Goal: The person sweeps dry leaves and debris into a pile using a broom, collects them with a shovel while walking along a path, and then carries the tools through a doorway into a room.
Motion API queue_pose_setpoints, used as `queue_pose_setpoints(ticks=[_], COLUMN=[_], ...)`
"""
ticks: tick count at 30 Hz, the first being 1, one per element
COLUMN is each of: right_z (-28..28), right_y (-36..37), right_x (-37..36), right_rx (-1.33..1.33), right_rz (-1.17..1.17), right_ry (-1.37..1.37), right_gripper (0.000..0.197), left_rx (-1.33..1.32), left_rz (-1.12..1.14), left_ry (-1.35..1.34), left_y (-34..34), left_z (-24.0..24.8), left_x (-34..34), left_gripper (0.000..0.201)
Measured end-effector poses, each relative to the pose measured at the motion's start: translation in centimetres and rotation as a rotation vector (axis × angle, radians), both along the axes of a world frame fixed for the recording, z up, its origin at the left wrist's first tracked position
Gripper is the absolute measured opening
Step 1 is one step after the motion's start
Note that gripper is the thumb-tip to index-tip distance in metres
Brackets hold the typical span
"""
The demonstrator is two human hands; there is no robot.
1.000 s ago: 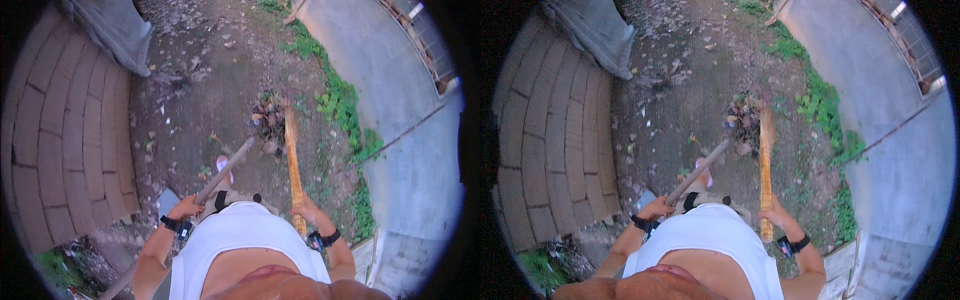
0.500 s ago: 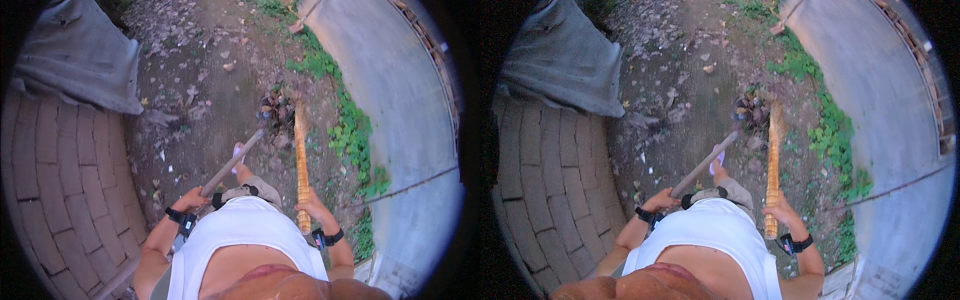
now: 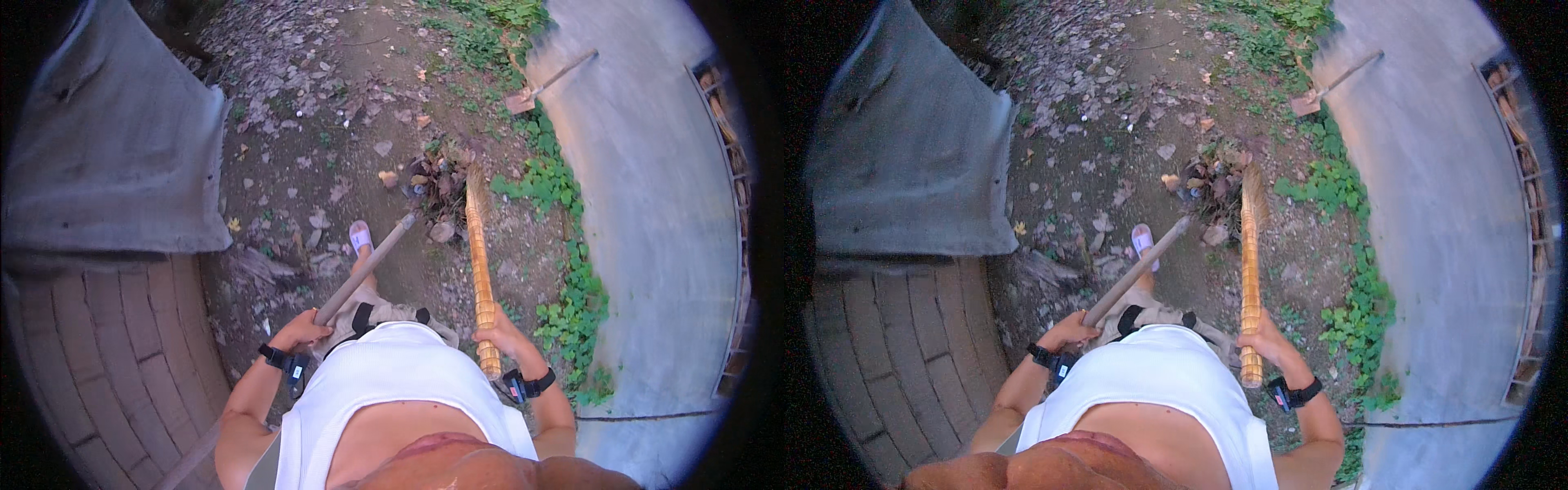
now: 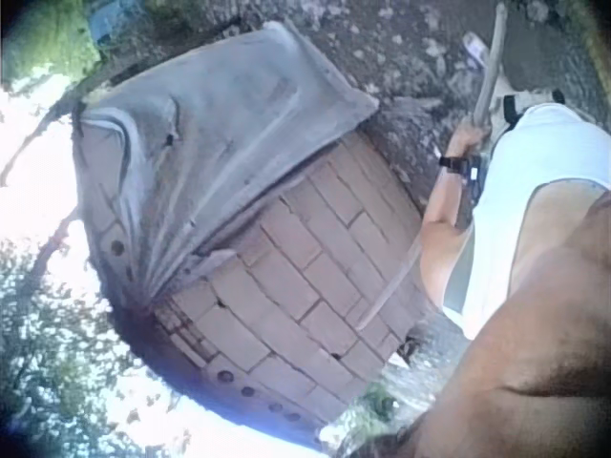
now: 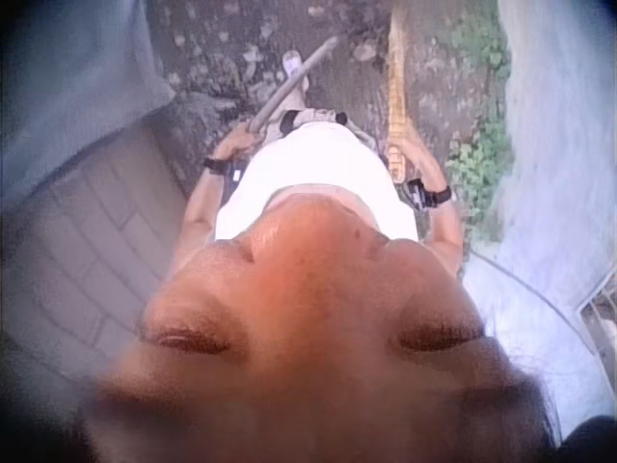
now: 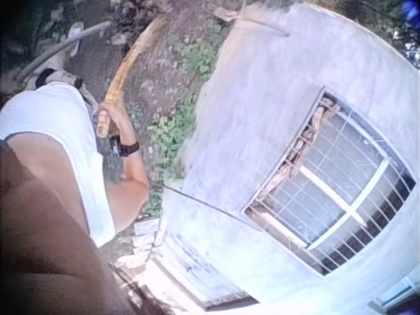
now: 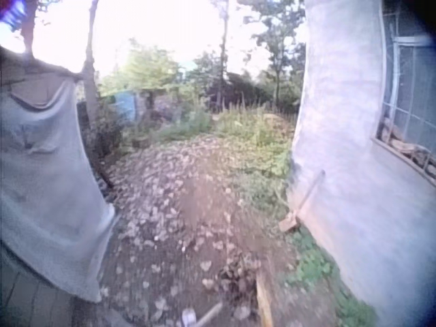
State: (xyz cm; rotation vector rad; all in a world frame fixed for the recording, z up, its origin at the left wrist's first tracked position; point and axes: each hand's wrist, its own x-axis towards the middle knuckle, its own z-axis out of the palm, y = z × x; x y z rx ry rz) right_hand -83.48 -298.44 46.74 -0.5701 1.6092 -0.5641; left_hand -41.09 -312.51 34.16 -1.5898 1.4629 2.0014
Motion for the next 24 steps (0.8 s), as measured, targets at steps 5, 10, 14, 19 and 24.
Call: queue_pose_setpoints(ticks=[5,10,14,19,24], right_z=[0.1,3.2,1.4,1.7,1.5], right_y=[-18.6,-36.6,-50.3,-70.1,-88.6], right_x=[-4.1,-8.1,-11.5,-16.1,-20.9], right_rx=[-0.023,-0.069,-0.02,-0.106,-0.031], right_rz=[-0.103,-0.104,-0.189,-0.133,-0.077], right_ry=[-0.023,0.014,-0.06,-0.01,0.049], right_gripper=[0.077,0.07,0.069,0.069,0.074], left_rx=[-0.065,-0.106,-0.068,-0.103,-0.025], left_rz=[-0.027,-0.115,-0.09,-0.161,-0.058], left_ry=[-0.028,-0.055,-0.077,-0.093,-0.042], left_y=[-21.2,-40.4,-55.6,-74.0,-91.5], left_z=[2.7,4.7,5.4,5.0,5.6], left_x=[-4.7,-8.8,-13.7,-18.8,-20.7], left_gripper=[0.03,0.035,0.032,0.034,0.033])
